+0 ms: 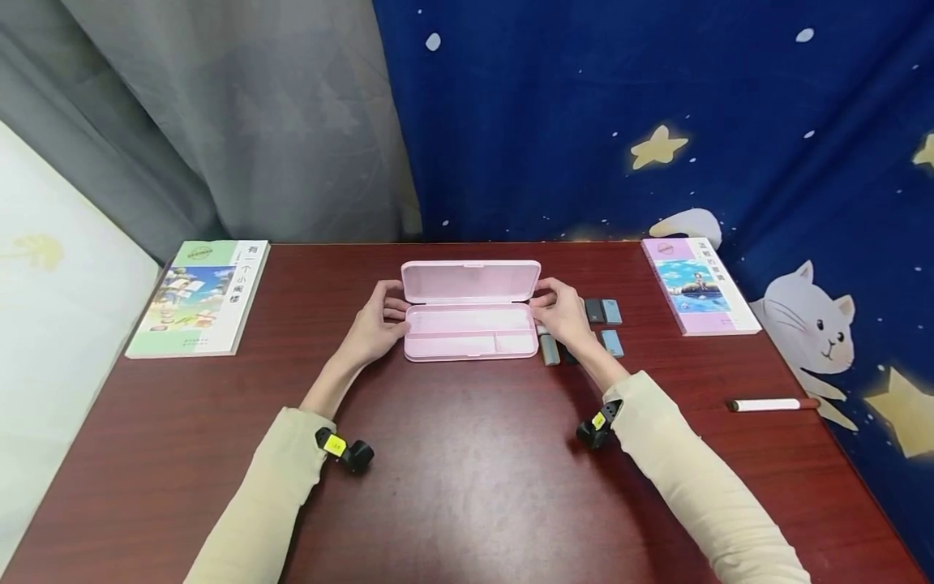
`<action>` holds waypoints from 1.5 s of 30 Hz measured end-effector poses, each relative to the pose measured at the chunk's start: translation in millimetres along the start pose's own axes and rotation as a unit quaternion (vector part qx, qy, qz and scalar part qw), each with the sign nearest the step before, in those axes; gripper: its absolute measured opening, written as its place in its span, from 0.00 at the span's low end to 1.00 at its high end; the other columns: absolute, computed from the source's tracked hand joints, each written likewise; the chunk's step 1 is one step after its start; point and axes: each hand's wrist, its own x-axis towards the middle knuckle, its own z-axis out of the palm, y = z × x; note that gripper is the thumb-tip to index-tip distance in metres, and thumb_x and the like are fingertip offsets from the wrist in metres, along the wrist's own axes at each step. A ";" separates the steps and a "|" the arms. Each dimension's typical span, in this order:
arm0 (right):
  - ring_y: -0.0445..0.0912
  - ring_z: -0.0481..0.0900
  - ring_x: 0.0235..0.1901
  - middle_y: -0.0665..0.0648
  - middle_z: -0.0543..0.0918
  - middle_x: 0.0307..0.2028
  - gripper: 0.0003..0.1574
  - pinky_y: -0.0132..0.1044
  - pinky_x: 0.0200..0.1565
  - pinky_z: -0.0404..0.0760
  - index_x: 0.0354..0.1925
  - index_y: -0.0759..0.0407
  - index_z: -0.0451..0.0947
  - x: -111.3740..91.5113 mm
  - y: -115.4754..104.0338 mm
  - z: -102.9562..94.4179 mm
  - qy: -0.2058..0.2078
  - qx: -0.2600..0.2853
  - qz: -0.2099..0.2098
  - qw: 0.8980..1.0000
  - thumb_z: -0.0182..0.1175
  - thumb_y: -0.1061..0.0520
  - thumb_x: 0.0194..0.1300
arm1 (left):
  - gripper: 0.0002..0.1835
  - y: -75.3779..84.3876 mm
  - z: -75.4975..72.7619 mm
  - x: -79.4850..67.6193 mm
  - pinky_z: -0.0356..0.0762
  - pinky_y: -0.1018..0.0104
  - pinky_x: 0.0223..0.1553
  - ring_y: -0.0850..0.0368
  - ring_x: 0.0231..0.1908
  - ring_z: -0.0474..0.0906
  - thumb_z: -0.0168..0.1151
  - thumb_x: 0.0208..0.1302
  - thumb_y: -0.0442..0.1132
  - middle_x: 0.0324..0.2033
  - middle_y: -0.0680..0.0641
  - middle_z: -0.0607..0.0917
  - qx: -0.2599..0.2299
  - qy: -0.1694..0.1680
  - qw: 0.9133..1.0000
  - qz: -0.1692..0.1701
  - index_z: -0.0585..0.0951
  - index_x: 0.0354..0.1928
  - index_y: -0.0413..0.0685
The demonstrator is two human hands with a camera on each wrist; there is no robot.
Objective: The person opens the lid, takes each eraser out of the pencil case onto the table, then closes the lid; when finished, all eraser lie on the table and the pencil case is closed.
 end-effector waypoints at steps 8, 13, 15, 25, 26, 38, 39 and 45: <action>0.49 0.84 0.34 0.60 0.86 0.33 0.16 0.28 0.30 0.78 0.45 0.59 0.84 -3.7 2.7 0.6 0.016 0.017 -0.026 0.999 0.66 0.68 0.57 | 0.23 -0.7 1.5 1.4 0.80 0.56 0.45 0.42 0.45 0.79 0.60 0.57 0.20 0.46 0.35 0.78 0.005 0.002 1.000 0.003 0.66 0.53 0.41; 0.47 0.83 0.33 0.60 0.86 0.34 0.16 0.27 0.29 0.77 0.44 0.57 0.86 -4.4 3.2 1.5 0.008 0.033 -0.023 0.999 0.64 0.69 0.57 | 0.20 -1.4 0.8 -0.9 0.79 0.55 0.45 0.42 0.45 0.78 0.57 0.56 0.18 0.46 0.36 0.78 0.018 0.007 1.000 0.012 0.69 0.50 0.39; 0.46 0.83 0.33 0.59 0.86 0.34 0.15 0.27 0.30 0.78 0.44 0.57 0.86 -4.8 3.2 1.8 0.007 0.034 -0.022 0.999 0.65 0.68 0.58 | 0.19 -1.9 0.4 -1.6 0.79 0.55 0.45 0.42 0.46 0.79 0.55 0.56 0.18 0.47 0.36 0.78 0.025 0.008 1.000 0.014 0.69 0.49 0.37; 0.46 0.83 0.34 0.60 0.86 0.39 0.17 0.29 0.33 0.79 0.46 0.59 0.86 -3.0 8.9 -2.3 -0.025 0.056 -0.031 0.998 0.64 0.69 0.59 | 0.15 -1.0 0.9 -0.9 0.80 0.51 0.46 0.42 0.46 0.80 0.55 0.56 0.19 0.47 0.36 0.80 0.046 0.019 0.999 0.008 0.72 0.45 0.37; 0.45 0.82 0.34 0.60 0.86 0.40 0.17 0.29 0.33 0.79 0.47 0.60 0.85 -2.9 8.5 -3.6 -0.033 0.063 -0.028 0.997 0.63 0.69 0.60 | 0.15 -1.2 0.9 -1.0 0.80 0.52 0.46 0.42 0.46 0.80 0.56 0.56 0.20 0.47 0.36 0.80 0.046 0.021 0.999 0.007 0.72 0.45 0.37; 0.46 0.77 0.40 0.57 0.82 0.45 0.18 0.36 0.40 0.77 0.49 0.57 0.82 -6.2 -3.3 -11.7 -0.096 0.078 -0.005 0.992 0.61 0.49 0.66 | 0.11 -4.7 4.7 -0.6 0.80 0.57 0.44 0.49 0.42 0.82 0.54 0.57 0.19 0.44 0.40 0.83 0.055 0.068 0.996 0.026 0.76 0.39 0.40; 0.48 0.77 0.42 0.58 0.81 0.47 0.20 0.38 0.42 0.77 0.50 0.57 0.81 -6.6 -3.9 -11.6 -0.100 0.065 -0.013 0.993 0.64 0.48 0.64 | 0.11 -5.1 5.0 -0.5 0.80 0.59 0.42 0.50 0.40 0.82 0.53 0.58 0.19 0.42 0.40 0.84 0.059 0.074 0.995 0.030 0.77 0.38 0.40; 0.52 0.77 0.46 0.59 0.80 0.48 0.25 0.45 0.48 0.78 0.51 0.56 0.80 -9.2 -5.5 -7.8 -0.093 0.010 -0.023 0.995 0.69 0.47 0.58 | 0.10 -4.0 4.7 -3.1 0.77 0.64 0.38 0.54 0.34 0.80 0.50 0.65 0.26 0.37 0.44 0.85 0.067 0.090 0.994 0.011 0.80 0.38 0.43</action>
